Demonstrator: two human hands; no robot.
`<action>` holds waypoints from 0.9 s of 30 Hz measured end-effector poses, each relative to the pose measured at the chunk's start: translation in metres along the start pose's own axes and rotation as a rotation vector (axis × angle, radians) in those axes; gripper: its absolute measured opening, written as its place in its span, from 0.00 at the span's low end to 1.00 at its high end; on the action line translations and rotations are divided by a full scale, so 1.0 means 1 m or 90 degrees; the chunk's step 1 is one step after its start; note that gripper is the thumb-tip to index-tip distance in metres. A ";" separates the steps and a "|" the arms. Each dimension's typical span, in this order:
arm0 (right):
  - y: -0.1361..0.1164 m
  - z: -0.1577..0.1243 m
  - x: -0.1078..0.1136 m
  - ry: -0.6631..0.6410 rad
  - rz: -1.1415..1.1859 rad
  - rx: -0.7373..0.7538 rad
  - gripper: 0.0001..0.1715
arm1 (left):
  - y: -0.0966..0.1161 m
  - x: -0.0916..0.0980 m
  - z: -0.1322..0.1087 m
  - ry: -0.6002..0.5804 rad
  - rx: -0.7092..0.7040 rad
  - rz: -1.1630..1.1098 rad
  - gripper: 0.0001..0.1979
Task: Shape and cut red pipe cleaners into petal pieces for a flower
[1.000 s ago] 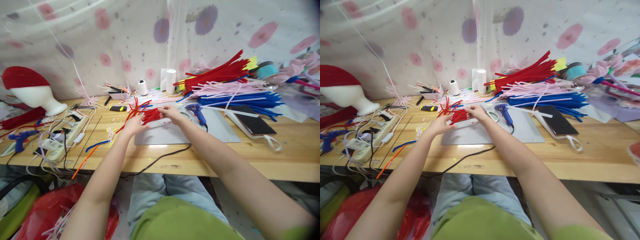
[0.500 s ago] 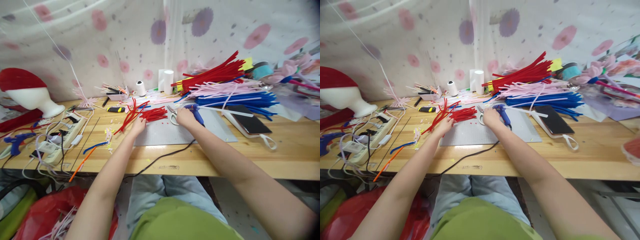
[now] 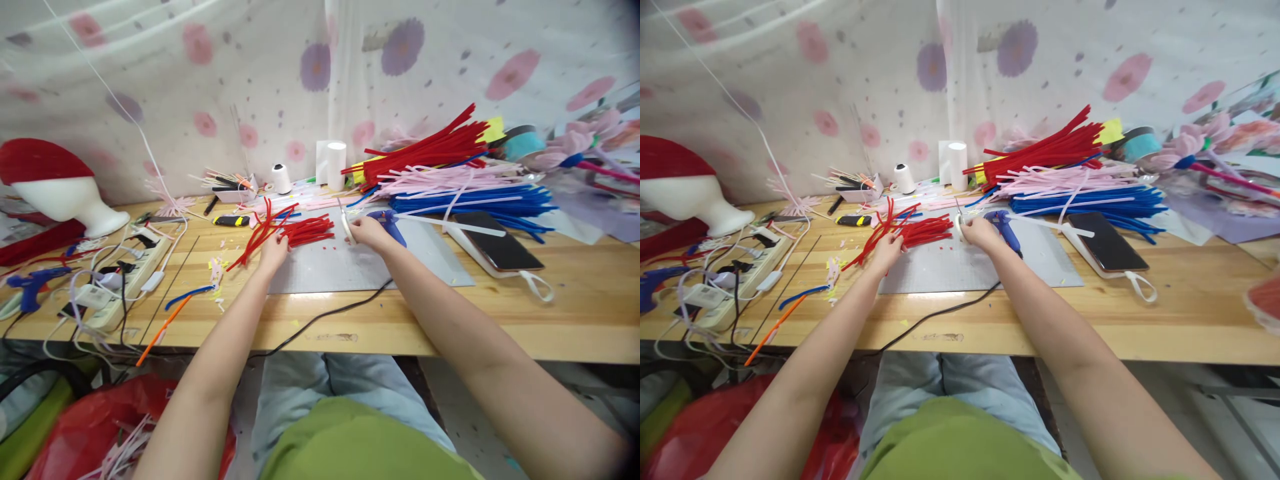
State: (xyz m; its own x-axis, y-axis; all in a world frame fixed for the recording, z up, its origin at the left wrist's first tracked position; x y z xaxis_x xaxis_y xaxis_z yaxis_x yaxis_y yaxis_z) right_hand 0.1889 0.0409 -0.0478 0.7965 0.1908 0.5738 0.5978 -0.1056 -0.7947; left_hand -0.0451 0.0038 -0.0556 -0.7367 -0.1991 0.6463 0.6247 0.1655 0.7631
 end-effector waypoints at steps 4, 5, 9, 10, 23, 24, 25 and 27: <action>-0.011 -0.011 -0.018 -0.258 0.513 0.034 0.15 | 0.004 0.000 0.002 0.027 -0.023 0.020 0.09; -0.015 -0.014 -0.024 -0.322 0.573 0.040 0.18 | 0.005 0.000 0.003 0.037 -0.027 0.028 0.09; -0.027 -0.022 -0.043 -0.559 0.643 0.013 0.33 | 0.007 -0.001 0.005 0.080 -0.055 0.084 0.10; -0.028 -0.023 -0.046 -0.618 0.641 -0.001 0.37 | 0.008 0.000 0.005 0.092 -0.061 0.099 0.10; -0.033 -0.009 -0.058 -0.755 0.723 -0.002 0.48 | 0.013 -0.007 -0.014 0.040 -0.256 0.184 0.12; -0.032 -0.008 -0.058 -0.755 0.728 -0.002 0.47 | 0.013 -0.007 -0.014 0.017 -0.276 0.190 0.11; -0.031 -0.007 -0.058 -0.755 0.732 -0.002 0.47 | 0.013 -0.007 -0.014 -0.005 -0.293 0.196 0.11; -0.029 -0.004 -0.059 -0.758 0.743 0.001 0.46 | 0.012 -0.006 -0.013 -0.034 -0.312 0.203 0.11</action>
Point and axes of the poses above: each hand's wrist, its own z-axis towards the middle knuckle, its own x-axis out of the back of the hand, y = z × x, the point moved 2 cm from there along z, towards the middle knuckle, and after that the axes turned 4 degrees about -y, right-handed, at the moved point
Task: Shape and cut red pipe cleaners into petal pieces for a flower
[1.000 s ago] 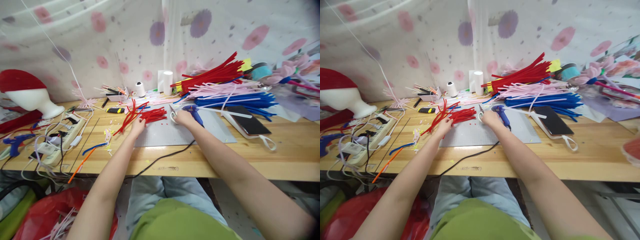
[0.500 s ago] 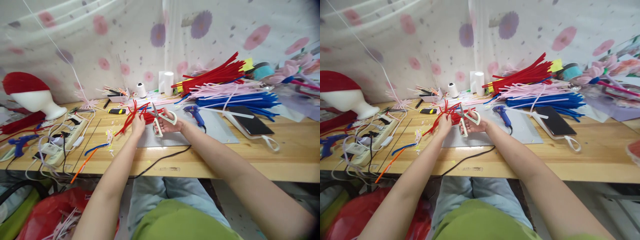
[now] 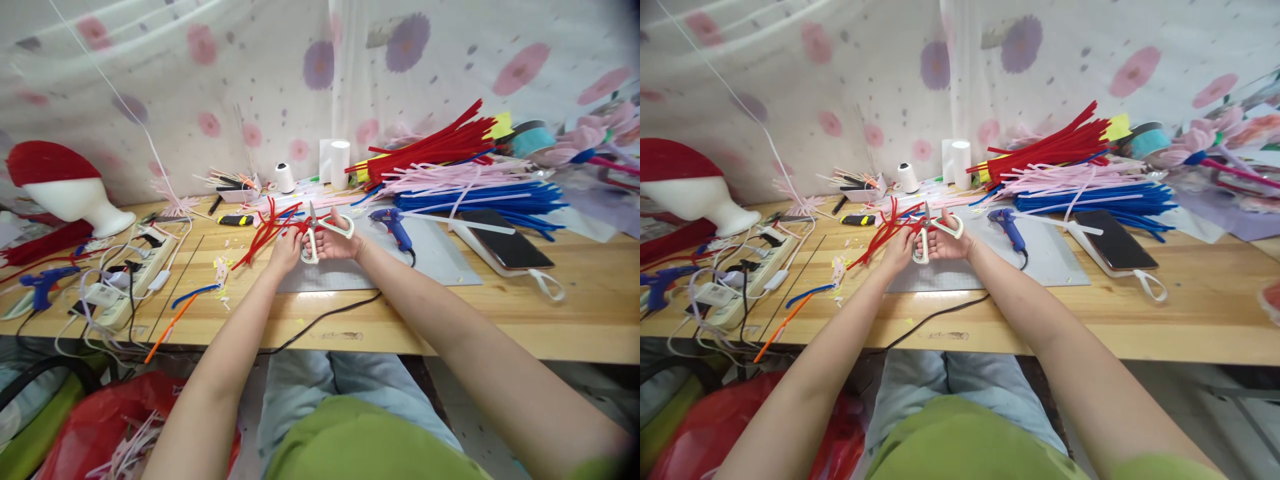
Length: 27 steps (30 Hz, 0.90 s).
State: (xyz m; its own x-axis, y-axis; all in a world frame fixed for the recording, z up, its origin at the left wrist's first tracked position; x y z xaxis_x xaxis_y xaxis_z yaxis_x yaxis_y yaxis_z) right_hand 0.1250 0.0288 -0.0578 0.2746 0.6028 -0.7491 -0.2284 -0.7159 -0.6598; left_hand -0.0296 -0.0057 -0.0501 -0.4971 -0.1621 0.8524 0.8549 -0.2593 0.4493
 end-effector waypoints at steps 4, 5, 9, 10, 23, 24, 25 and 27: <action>-0.001 -0.001 0.004 -0.007 0.012 0.006 0.47 | -0.001 0.001 -0.001 -0.020 -0.013 -0.008 0.10; -0.001 -0.001 0.004 -0.003 0.015 0.007 0.47 | -0.001 0.000 -0.001 -0.022 -0.013 -0.012 0.10; -0.002 -0.001 -0.001 0.038 0.023 0.044 0.46 | 0.000 0.000 -0.001 -0.020 -0.003 -0.030 0.12; -0.001 -0.001 -0.003 0.048 0.025 0.060 0.46 | 0.000 0.000 -0.001 -0.019 0.001 -0.033 0.12; 0.008 0.008 -0.017 0.010 0.124 0.099 0.40 | -0.003 -0.006 0.000 -0.030 0.016 -0.004 0.13; 0.009 0.009 -0.015 0.003 0.124 0.098 0.40 | -0.004 -0.006 0.000 -0.033 0.015 -0.003 0.13; 0.010 0.009 -0.014 -0.002 0.123 0.096 0.39 | -0.004 -0.007 0.000 -0.034 0.013 -0.001 0.13; 0.011 0.010 -0.011 0.002 0.121 0.090 0.37 | -0.006 -0.008 0.000 -0.033 0.010 0.000 0.13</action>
State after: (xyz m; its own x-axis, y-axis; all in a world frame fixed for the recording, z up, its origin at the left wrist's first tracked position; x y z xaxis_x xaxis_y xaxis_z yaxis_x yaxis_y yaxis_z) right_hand 0.1098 0.0177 -0.0572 0.2176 0.4608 -0.8604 -0.4042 -0.7599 -0.5092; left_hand -0.0310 -0.0027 -0.0596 -0.4884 -0.1119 0.8654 0.8577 -0.2441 0.4525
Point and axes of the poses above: each hand's wrist, its own z-axis towards the middle knuckle, its own x-axis out of the back of the hand, y = z × x, the point moved 2 cm from there along z, towards the middle knuckle, and after that the axes turned 4 degrees about -y, right-handed, at the moved point
